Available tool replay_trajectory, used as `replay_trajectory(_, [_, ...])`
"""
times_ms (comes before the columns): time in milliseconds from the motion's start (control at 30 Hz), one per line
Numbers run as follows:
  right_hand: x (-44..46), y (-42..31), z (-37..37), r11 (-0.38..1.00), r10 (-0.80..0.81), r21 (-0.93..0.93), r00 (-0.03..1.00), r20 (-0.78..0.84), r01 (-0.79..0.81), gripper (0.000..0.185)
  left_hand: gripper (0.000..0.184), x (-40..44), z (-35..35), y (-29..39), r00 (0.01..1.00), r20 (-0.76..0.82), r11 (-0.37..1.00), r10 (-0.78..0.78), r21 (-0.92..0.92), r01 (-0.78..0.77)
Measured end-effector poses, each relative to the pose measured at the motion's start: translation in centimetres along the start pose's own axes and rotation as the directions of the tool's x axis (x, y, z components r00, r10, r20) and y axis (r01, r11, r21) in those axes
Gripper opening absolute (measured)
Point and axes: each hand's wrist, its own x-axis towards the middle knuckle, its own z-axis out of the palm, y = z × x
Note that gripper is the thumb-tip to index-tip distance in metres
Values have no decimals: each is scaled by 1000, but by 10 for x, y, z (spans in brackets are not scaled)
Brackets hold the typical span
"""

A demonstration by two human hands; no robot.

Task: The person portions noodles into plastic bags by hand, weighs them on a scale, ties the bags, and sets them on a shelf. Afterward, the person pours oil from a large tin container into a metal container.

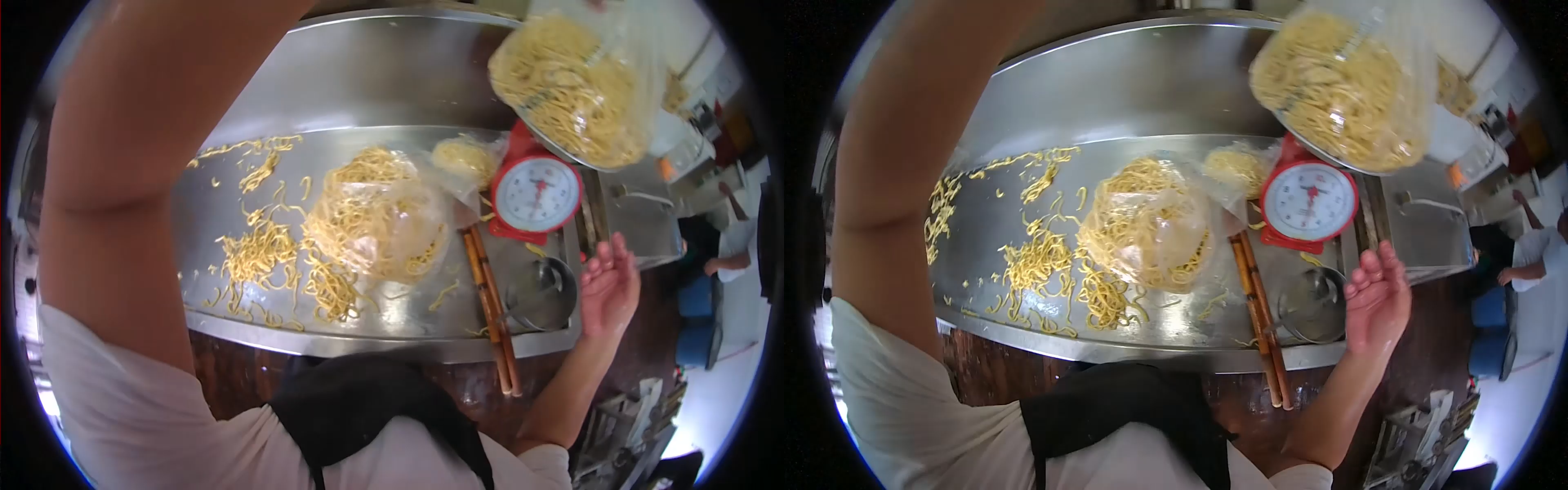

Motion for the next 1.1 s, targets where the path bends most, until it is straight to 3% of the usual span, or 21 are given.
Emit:
replay_trajectory(67, [-2, 38, 21, 975, 61, -214, 997, -43, -68, 35, 50, -44, 35, -13, 999, 49, 995, -6, 104, 1])
replay_trajectory(100, [-3, 63, 37, 945, 93, -311, 994, -54, -105, 35, 45, -74, 65, -21, 999, -29, 997, -32, 67, 34])
replay_trajectory(167, [-12, 115, 75, 815, 202, -570, 973, 111, -104, 37, 41, -145, 112, -31, 983, -120, 989, -141, -55, 135])
replay_trajectory(200, [-18, 151, 80, 792, 280, -601, 939, 198, -109, 41, 43, -183, 125, -34, 967, -134, 970, -217, -144, 198])
replay_trajectory(233, [-25, 178, 93, 690, 364, -723, 876, 316, -26, 45, 44, -216, 129, -39, 947, -30, 912, -320, -282, 299])
replay_trajectory(267, [-32, 202, 108, 577, 453, -811, 791, 410, 90, 50, 46, -249, 134, -45, 912, 77, 823, -402, -407, 397])
replay_trajectory(300, [-40, 226, 124, 473, 501, -845, 713, 491, 249, 52, 45, -288, 149, -54, 857, 73, 757, -509, -436, 487])
replay_trajectory(367, [-53, 270, 152, 269, 609, -777, 524, 595, 569, 55, 45, -369, 186, -59, 712, 87, 550, -697, -573, 608])
replay_trajectory(400, [-54, 288, 162, 184, 659, -765, 499, 562, 617, 57, 45, -408, 203, -53, 625, 111, 407, -773, -669, 622])
replay_trajectory(467, [-60, 328, 182, 9, 743, -708, 470, 477, 706, 60, 45, -483, 243, -36, 473, 235, 112, -849, -795, 595])
replay_trajectory(533, [-52, 372, 188, -74, 696, -674, 522, 493, 735, 70, 43, -555, 298, -11, 362, 354, -164, -862, -872, 462])
replay_trajectory(567, [-44, 393, 188, -119, 669, -656, 548, 502, 745, 76, 43, -588, 331, 1, 273, 438, -278, -856, -837, 471])
replay_trajectory(633, [-33, 423, 211, -117, 617, -717, 617, 490, 687, 83, 36, -650, 398, 23, 191, 527, -433, -828, -818, 377])
replay_trajectory(667, [-31, 429, 237, -115, 622, -751, 637, 456, 650, 85, 34, -675, 428, 29, 102, 557, -423, -824, -724, 544])
replay_trajectory(700, [-29, 442, 262, -113, 627, -778, 652, 426, 617, 87, 34, -692, 450, 34, 62, 514, -401, -855, -733, 550])
replay_trajectory(733, [-32, 459, 278, -89, 567, -742, 646, 511, 665, 81, 35, -706, 461, 31, 47, 519, -403, -853, -715, 571])
replay_trajectory(833, [-25, 514, 306, -61, 628, -549, 459, 628, 834, 56, 38, -738, 486, 9, 53, 440, -304, -896, -698, 648])
replay_trajectory(933, [-49, 529, 363, -119, 688, -717, 578, 439, 687, 35, 40, -760, 495, -25, 110, 363, -197, -925, -707, 679])
replay_trajectory(1000, [-54, 544, 367, -54, 648, -769, 608, 458, 637, 29, 39, -777, 506, -44, 124, 351, -176, -928, -708, 684])
replay_trajectory(1100, [-62, 546, 378, 51, 607, -847, 656, 447, 530, 24, 39, -793, 514, -59, 65, 342, -195, -937, -670, 717])
